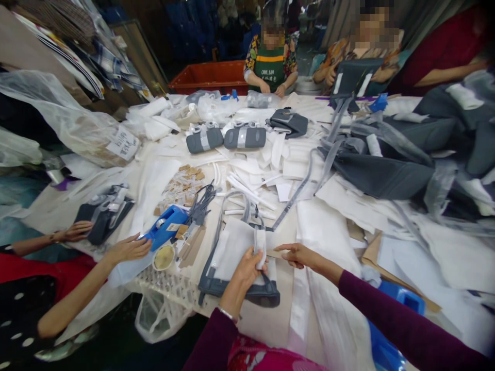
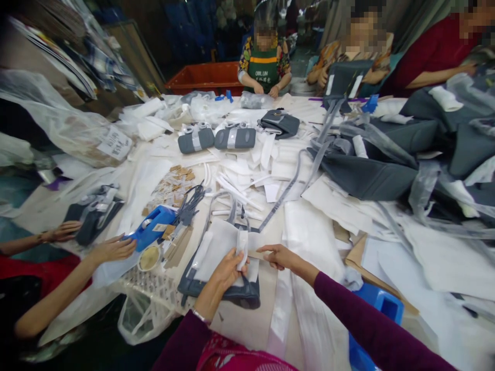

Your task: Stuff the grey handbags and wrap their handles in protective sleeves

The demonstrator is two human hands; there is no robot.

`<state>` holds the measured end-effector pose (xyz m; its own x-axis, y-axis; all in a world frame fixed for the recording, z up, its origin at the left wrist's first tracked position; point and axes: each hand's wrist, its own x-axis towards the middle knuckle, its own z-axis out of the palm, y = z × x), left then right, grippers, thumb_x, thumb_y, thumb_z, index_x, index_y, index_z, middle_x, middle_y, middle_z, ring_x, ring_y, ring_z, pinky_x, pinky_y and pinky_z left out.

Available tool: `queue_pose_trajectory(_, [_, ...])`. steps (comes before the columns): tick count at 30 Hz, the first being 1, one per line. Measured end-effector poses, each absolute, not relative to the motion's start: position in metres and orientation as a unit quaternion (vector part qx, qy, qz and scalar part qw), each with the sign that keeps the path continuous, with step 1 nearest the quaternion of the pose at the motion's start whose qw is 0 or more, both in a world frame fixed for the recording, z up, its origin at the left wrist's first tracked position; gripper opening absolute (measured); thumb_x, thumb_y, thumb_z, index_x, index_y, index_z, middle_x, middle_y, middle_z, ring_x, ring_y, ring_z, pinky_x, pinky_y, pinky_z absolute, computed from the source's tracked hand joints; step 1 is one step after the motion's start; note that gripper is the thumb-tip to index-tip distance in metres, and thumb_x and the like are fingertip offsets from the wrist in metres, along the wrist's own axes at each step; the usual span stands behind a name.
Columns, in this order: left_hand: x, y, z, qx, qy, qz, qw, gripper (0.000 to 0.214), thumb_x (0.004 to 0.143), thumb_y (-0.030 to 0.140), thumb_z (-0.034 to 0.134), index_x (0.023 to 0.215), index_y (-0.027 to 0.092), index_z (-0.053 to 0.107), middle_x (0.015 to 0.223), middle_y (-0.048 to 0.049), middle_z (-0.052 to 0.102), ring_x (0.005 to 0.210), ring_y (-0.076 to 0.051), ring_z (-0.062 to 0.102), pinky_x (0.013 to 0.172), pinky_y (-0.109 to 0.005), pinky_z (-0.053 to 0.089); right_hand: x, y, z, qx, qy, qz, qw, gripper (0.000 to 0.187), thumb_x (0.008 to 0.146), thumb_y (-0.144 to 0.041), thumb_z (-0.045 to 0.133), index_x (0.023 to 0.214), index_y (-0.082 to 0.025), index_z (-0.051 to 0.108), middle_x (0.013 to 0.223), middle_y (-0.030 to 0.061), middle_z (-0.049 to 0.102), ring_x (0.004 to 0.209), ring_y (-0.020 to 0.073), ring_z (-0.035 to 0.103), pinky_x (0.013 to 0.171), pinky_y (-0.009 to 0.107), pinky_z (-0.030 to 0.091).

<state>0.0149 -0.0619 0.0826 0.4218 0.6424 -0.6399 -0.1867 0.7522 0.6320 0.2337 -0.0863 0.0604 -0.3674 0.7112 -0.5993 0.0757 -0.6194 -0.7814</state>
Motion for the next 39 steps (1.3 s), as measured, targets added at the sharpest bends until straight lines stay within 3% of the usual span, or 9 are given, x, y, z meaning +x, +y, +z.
queue_pose_trajectory(4, [0.015, -0.061, 0.08, 0.244, 0.475, 0.257, 0.806, 0.044, 0.069, 0.045, 0.073, 0.091, 0.018, 0.044, 0.069, 0.0032, 0.056, 0.046, -0.007, 0.05, 0.048, -0.023, 0.043, 0.265, -0.089, 0.07, -0.565, -0.412, 0.694, 0.173, 0.038, 0.077, -0.043, 0.055, 0.094, -0.011, 0.065, 0.044, -0.0064, 0.043, 0.035, 0.0055, 0.032, 0.038, 0.02, 0.022])
queue_pose_trajectory(7, [0.015, -0.061, 0.079, 0.245, 0.471, 0.257, 0.808, 0.044, 0.07, 0.045, 0.072, 0.09, 0.018, 0.043, 0.069, 0.0028, 0.056, 0.045, -0.007, 0.05, 0.047, -0.023, 0.043, 0.291, -0.087, 0.072, -0.656, -0.423, 0.602, 0.171, 0.032, 0.079, -0.042, 0.049, 0.068, -0.013, 0.059, 0.043, -0.0038, 0.044, 0.033, 0.0063, 0.032, 0.037, 0.022, 0.025])
queue_pose_trajectory(10, [0.015, -0.061, 0.081, 0.246, 0.467, 0.258, 0.809, 0.045, 0.069, 0.045, 0.073, 0.09, 0.018, 0.043, 0.069, 0.0029, 0.056, 0.046, -0.007, 0.05, 0.047, -0.023, 0.043, 0.304, -0.081, 0.071, -0.712, -0.418, 0.527, 0.202, 0.034, 0.087, -0.036, 0.036, 0.077, -0.013, 0.059, 0.054, 0.002, 0.055, 0.041, 0.0094, 0.044, 0.043, 0.023, 0.035])
queue_pose_trajectory(13, [0.016, -0.061, 0.083, 0.241, 0.467, 0.262, 0.809, 0.046, 0.068, 0.045, 0.074, 0.09, 0.018, 0.044, 0.069, 0.0031, 0.056, 0.046, -0.007, 0.05, 0.048, -0.023, 0.043, 0.29, -0.077, 0.066, -0.739, -0.431, 0.469, 0.219, 0.022, 0.084, -0.028, 0.044, 0.09, -0.014, 0.061, 0.085, 0.0112, 0.066, 0.073, 0.0174, 0.061, 0.064, 0.028, 0.046])
queue_pose_trajectory(16, [0.015, -0.063, 0.083, 0.234, 0.471, 0.263, 0.809, 0.046, 0.068, 0.044, 0.074, 0.09, 0.018, 0.044, 0.069, 0.0031, 0.057, 0.046, -0.007, 0.05, 0.048, -0.023, 0.043, 0.254, -0.079, 0.06, -0.713, -0.474, 0.441, 0.268, 0.022, 0.078, -0.022, 0.054, 0.098, -0.017, 0.061, 0.11, 0.0119, 0.062, 0.101, 0.0201, 0.057, 0.08, 0.029, 0.045])
queue_pose_trajectory(19, [0.015, -0.064, 0.081, 0.236, 0.472, 0.265, 0.807, 0.046, 0.068, 0.044, 0.074, 0.091, 0.018, 0.044, 0.069, 0.0031, 0.057, 0.046, -0.007, 0.051, 0.047, -0.023, 0.043, 0.218, -0.082, 0.051, -0.628, -0.431, 0.587, 0.273, 0.017, 0.076, -0.029, 0.059, 0.087, -0.015, 0.061, 0.086, 0.0082, 0.066, 0.071, 0.0144, 0.059, 0.06, 0.025, 0.045])
queue_pose_trajectory(23, [0.015, -0.064, 0.078, 0.241, 0.468, 0.27, 0.806, 0.046, 0.067, 0.046, 0.075, 0.088, 0.015, 0.047, 0.07, 0.001, 0.058, 0.045, -0.007, 0.051, 0.046, -0.024, 0.043, 0.199, -0.078, 0.037, -0.567, -0.364, 0.698, 0.242, 0.027, 0.073, -0.041, 0.059, 0.069, -0.015, 0.054, 0.052, -0.0017, 0.054, 0.036, 0.0048, 0.032, 0.037, 0.021, 0.025])
queue_pose_trajectory(35, [0.013, -0.064, 0.082, 0.235, 0.464, 0.27, 0.81, 0.046, 0.066, 0.049, 0.074, 0.085, 0.011, 0.055, 0.068, -0.0016, 0.059, 0.043, -0.008, 0.05, 0.045, -0.026, 0.043, 0.184, -0.042, 0.028, -0.465, -0.402, 0.758, 0.219, 0.025, 0.066, -0.036, 0.061, 0.06, -0.013, 0.056, 0.053, -0.0006, 0.055, 0.041, 0.0047, 0.037, 0.041, 0.019, 0.025])
queue_pose_trajectory(39, [0.015, -0.066, 0.079, 0.238, 0.475, 0.287, 0.797, 0.047, 0.065, 0.048, 0.074, 0.087, 0.012, 0.052, 0.067, -0.0006, 0.059, 0.041, -0.008, 0.049, 0.043, -0.026, 0.042, 0.208, -0.051, 0.053, -0.451, -0.442, 0.742, 0.225, 0.027, 0.064, -0.026, 0.067, 0.087, -0.015, 0.059, 0.064, -0.0027, 0.059, 0.048, 0.0076, 0.046, 0.046, 0.019, 0.034])
